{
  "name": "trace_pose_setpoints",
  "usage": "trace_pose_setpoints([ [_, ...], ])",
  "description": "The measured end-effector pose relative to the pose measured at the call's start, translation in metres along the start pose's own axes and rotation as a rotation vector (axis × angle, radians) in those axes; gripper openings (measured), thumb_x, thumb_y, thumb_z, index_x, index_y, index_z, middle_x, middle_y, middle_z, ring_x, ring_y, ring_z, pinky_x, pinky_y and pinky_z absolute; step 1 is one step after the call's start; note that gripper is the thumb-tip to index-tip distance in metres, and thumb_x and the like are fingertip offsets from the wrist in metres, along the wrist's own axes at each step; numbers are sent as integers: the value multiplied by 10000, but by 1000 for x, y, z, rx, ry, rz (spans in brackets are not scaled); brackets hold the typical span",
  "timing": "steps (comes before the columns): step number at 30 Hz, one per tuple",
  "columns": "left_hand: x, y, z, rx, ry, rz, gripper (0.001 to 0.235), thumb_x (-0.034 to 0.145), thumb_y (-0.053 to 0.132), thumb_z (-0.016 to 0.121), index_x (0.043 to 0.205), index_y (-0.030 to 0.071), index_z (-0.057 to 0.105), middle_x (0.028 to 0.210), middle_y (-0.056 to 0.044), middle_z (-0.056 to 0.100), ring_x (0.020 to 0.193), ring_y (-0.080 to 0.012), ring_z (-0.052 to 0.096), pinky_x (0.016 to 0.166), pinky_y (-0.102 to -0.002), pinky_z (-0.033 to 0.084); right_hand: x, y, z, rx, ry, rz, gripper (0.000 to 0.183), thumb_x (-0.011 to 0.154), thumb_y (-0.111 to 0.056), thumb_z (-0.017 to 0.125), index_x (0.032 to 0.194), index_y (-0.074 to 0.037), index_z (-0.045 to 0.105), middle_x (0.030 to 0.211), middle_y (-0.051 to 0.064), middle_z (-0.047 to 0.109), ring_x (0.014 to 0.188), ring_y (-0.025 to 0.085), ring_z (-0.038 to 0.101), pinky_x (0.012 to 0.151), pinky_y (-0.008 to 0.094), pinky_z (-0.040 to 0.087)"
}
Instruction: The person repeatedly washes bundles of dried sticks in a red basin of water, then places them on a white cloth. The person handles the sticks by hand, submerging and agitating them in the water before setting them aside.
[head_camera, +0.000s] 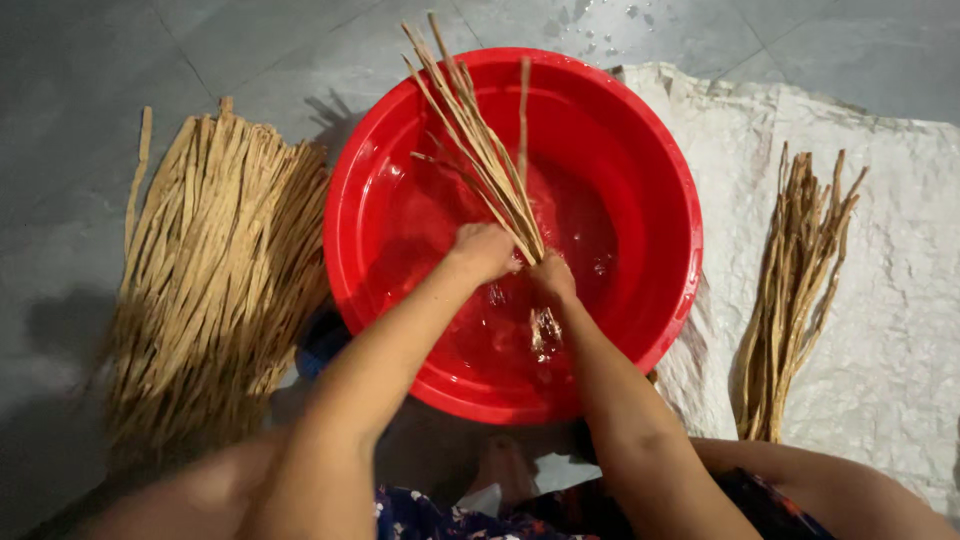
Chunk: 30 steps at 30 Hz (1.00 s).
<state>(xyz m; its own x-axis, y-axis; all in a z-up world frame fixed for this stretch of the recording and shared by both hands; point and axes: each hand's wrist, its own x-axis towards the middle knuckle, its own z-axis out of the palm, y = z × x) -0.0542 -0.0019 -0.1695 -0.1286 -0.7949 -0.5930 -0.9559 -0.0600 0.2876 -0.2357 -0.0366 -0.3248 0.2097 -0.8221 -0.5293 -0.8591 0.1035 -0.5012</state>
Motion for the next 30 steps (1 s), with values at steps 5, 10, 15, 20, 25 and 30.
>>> trace_pose_setpoints([
  [5, 32, -49, 82, -683, 0, -306, 1034, 867, 724, 647, 1590, 87, 271, 1656, -171, 255, 1530, -337, 243, 1237, -532, 217, -6, -16, 9, -88, -127, 169, 439, 909, -359, 701, 1193, -24, 675, 1074, 235, 738, 983, 363, 743, 842, 478, 591],
  [10, 82, -48, 139, -1170, 143, -510, 1212, 907, 719, 673, 1597, 15, -31, 1675, -253, 5, 1537, -357, 78, 1234, -532, 159, -22, -36, 33, -389, -360, -128, 479, 851, -374, 698, 1237, -90, 695, 1133, 189, 732, 1040, 320, 735, 907, 453, 586],
  [15, 99, -40, 171, -1452, 313, -802, 687, 1047, 248, 439, 1704, 238, 239, 1466, -255, 583, 1213, -405, 670, 805, -426, 605, -41, -62, 59, -363, -741, -210, 553, 812, -400, 715, 1286, -119, 670, 1174, 188, 705, 1091, 345, 694, 964, 481, 558],
  [20, 94, -52, 211, -2458, 912, -305, 625, 1056, 161, 308, 1673, 218, 223, 1696, -152, 316, 1035, -3, 697, 655, -163, 653, -54, -61, 15, -96, -963, 54, 544, 861, -387, 653, 1333, -117, 645, 1208, 214, 682, 1126, 394, 665, 978, 547, 547],
  [25, 111, -71, 208, -2021, 863, -437, 640, 1021, 100, 438, 1633, 145, 255, 1541, -181, 436, 988, -80, 680, 640, -194, 595, -54, -65, -59, 569, -710, 452, 537, 911, -374, 591, 1380, -114, 620, 1241, 240, 659, 1160, 444, 636, 992, 612, 535],
  [30, 110, -57, 186, -1469, 655, -424, 726, 1045, 150, 545, 1666, 162, 171, 1337, -225, 631, 866, -186, 684, 628, -255, 563, -51, -95, -68, 1084, -118, 387, 585, 990, -431, 525, 1467, -94, 489, 1377, 220, 537, 1280, 415, 536, 1062, 596, 455],
])
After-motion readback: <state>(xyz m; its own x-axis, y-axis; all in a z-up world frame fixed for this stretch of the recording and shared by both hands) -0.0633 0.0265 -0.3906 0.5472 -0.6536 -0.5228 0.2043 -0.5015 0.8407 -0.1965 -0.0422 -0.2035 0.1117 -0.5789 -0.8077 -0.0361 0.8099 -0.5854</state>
